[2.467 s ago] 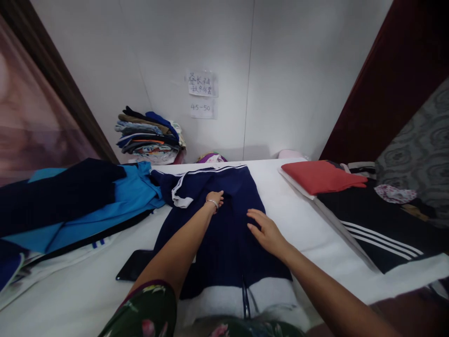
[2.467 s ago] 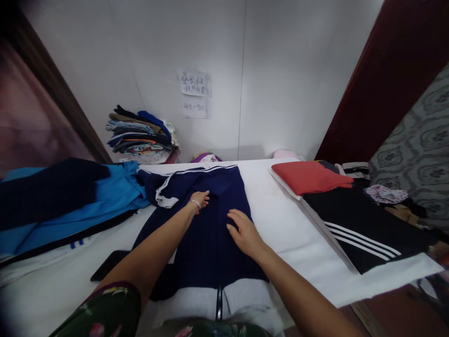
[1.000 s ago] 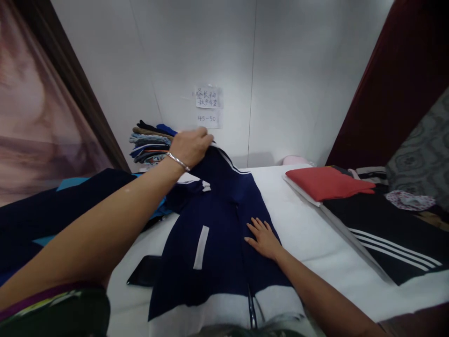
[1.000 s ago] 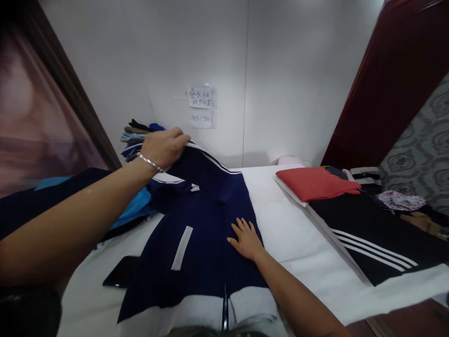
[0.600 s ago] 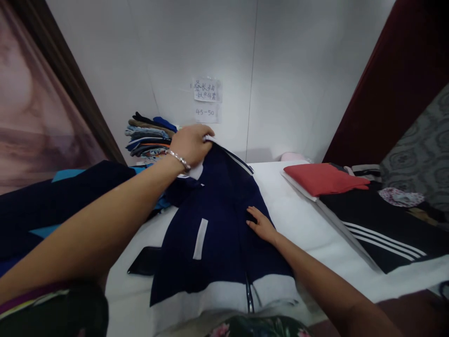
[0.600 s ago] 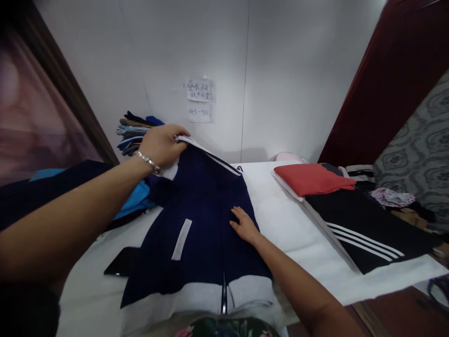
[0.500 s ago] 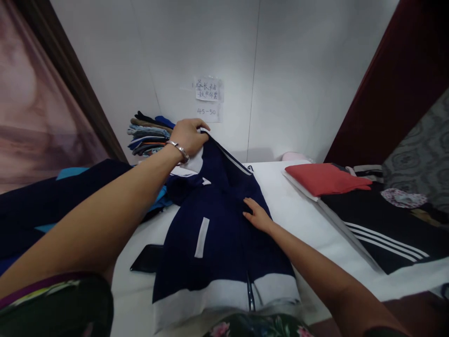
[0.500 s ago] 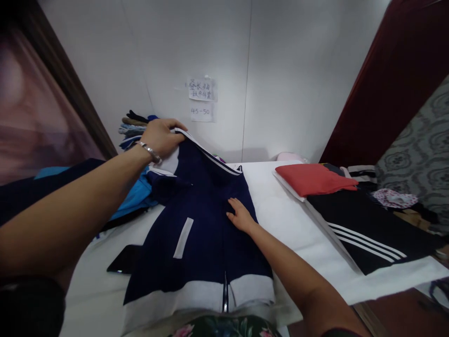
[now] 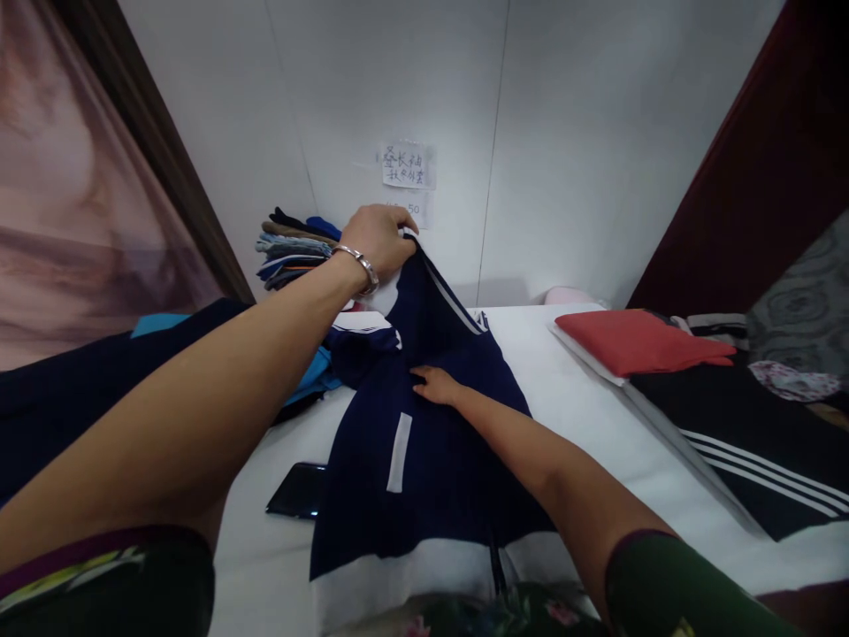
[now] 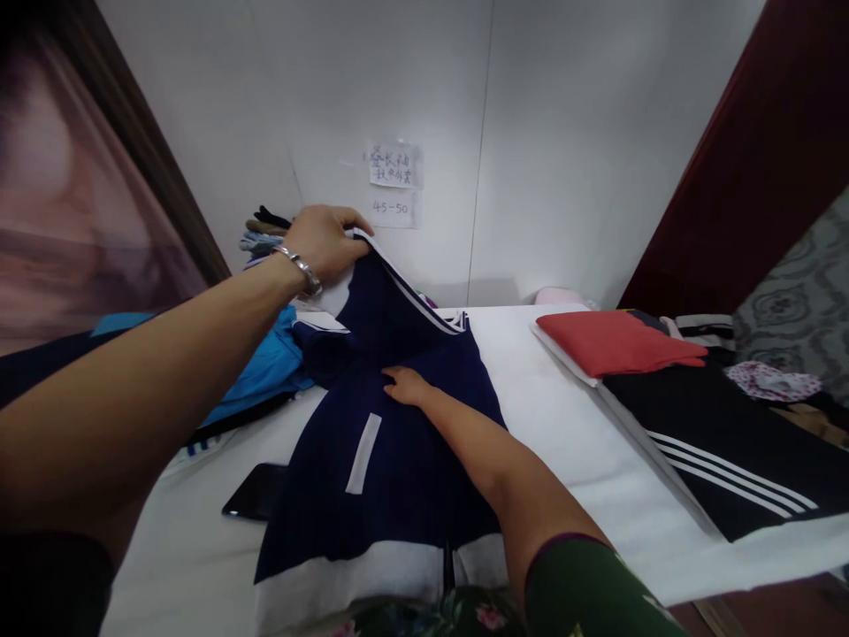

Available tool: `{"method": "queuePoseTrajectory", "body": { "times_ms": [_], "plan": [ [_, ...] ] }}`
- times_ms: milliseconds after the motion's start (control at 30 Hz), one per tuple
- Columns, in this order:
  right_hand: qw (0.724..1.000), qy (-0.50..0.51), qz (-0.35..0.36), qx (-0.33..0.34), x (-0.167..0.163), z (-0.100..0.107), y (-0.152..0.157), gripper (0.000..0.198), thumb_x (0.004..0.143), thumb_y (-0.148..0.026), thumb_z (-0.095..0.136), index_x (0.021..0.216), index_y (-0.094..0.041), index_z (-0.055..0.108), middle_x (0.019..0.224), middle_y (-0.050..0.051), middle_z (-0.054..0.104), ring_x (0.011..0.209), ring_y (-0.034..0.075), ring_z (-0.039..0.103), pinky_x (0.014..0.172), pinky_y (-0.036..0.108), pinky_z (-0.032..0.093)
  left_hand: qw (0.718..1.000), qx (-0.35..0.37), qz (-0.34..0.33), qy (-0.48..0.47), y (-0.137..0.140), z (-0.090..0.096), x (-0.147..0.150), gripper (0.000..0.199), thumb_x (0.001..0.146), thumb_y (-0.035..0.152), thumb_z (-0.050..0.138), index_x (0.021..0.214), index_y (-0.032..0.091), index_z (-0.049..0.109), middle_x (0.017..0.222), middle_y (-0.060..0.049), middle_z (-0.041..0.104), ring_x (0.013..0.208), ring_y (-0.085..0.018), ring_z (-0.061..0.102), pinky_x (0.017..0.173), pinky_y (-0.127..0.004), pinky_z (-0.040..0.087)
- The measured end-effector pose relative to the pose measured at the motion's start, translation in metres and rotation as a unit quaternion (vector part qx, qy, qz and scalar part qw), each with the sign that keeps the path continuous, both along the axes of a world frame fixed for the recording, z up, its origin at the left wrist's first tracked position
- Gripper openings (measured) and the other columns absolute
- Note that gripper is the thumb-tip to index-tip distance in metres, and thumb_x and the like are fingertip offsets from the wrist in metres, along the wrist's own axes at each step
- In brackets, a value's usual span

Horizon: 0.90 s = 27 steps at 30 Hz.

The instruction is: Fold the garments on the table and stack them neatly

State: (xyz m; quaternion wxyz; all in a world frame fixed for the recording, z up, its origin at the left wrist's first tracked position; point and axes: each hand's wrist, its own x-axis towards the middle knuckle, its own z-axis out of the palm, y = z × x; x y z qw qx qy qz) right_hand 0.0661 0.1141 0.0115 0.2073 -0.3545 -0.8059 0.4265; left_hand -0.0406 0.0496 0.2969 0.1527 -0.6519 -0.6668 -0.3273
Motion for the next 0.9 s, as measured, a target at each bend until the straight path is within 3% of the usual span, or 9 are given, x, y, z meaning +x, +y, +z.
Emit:
{"method": "queuePoseTrajectory", "body": {
  "times_ms": [133, 200, 400, 500, 633, 800, 900],
  "plan": [
    [0.995, 0.048, -0.010, -0.083, -0.008, -0.010, -0.003, 0.056, 0.073, -0.011, 0.062, 0.128, -0.021, 0.056, 0.124, 0.004, 0.063, 0.116, 0.019, 0.057, 0.104, 0.034, 0.040, 0.998, -0.036, -0.031, -0.032, -0.013, -0.014, 0.009, 0.027, 0.067, 0.019, 0.058, 0.090, 0.021, 0.072, 0.086, -0.003, 0.071, 0.087, -0.021, 0.062, 0.085, -0.032, 0.046],
    [0.989, 0.079, -0.029, -0.124, 0.000, -0.012, -0.003, 0.049, 0.077, -0.010, 0.058, 0.124, -0.019, 0.058, 0.115, 0.005, 0.067, 0.107, 0.017, 0.062, 0.098, 0.033, 0.045, 0.996, -0.055, -0.058, -0.043, -0.026, -0.023, 0.018, 0.026, 0.067, 0.020, 0.057, 0.088, 0.021, 0.073, 0.084, -0.002, 0.071, 0.086, -0.020, 0.062, 0.083, -0.031, 0.047],
    [0.953, 0.165, -0.114, -0.225, 0.069, -0.003, 0.000, 0.024, 0.086, -0.018, 0.049, 0.105, -0.013, 0.062, 0.098, 0.009, 0.071, 0.088, 0.017, 0.067, 0.084, 0.031, 0.052, 0.966, -0.185, -0.173, -0.054, -0.079, -0.061, 0.061, 0.021, 0.069, 0.025, 0.057, 0.084, 0.023, 0.071, 0.080, 0.000, 0.071, 0.075, -0.017, 0.062, 0.072, -0.028, 0.047],
    [0.936, 0.185, -0.150, -0.260, 0.112, 0.005, 0.002, 0.036, 0.095, -0.032, 0.033, 0.100, -0.010, 0.061, 0.084, 0.011, 0.070, 0.075, 0.018, 0.067, 0.074, 0.032, 0.054, 0.927, -0.275, -0.249, -0.059, -0.102, -0.100, 0.093, 0.021, 0.071, 0.029, 0.056, 0.087, 0.025, 0.070, 0.081, -0.001, 0.071, 0.074, -0.017, 0.062, 0.068, -0.027, 0.046],
    [0.913, 0.203, -0.184, -0.302, 0.153, 0.008, 0.003, 0.051, 0.096, -0.048, 0.024, 0.099, -0.012, 0.060, 0.075, 0.009, 0.068, 0.066, 0.021, 0.066, 0.069, 0.036, 0.055, 0.870, -0.386, -0.296, -0.075, -0.117, -0.168, 0.140, 0.033, 0.071, 0.032, 0.056, 0.101, 0.025, 0.068, 0.081, -0.003, 0.070, 0.074, -0.019, 0.063, 0.066, -0.028, 0.046],
    [0.915, 0.178, -0.220, -0.287, 0.164, -0.007, 0.005, 0.027, 0.086, -0.027, 0.047, 0.108, -0.013, 0.058, 0.074, 0.006, 0.069, 0.062, 0.020, 0.066, 0.067, 0.036, 0.056, 0.830, -0.455, -0.301, -0.114, -0.114, -0.236, 0.188, 0.035, 0.070, 0.034, 0.059, 0.103, 0.024, 0.067, 0.085, -0.003, 0.070, 0.082, -0.020, 0.064, 0.070, -0.028, 0.048],
    [0.923, 0.166, -0.245, -0.245, 0.161, -0.016, 0.011, 0.043, 0.078, -0.014, 0.049, 0.120, -0.015, 0.052, 0.077, 0.004, 0.070, 0.064, 0.018, 0.066, 0.067, 0.034, 0.056, 0.832, -0.447, -0.288, -0.156, -0.110, -0.255, 0.205, 0.032, 0.074, 0.033, 0.056, 0.102, 0.024, 0.067, 0.090, -0.003, 0.070, 0.083, -0.018, 0.064, 0.072, -0.028, 0.048]
  ]
}}
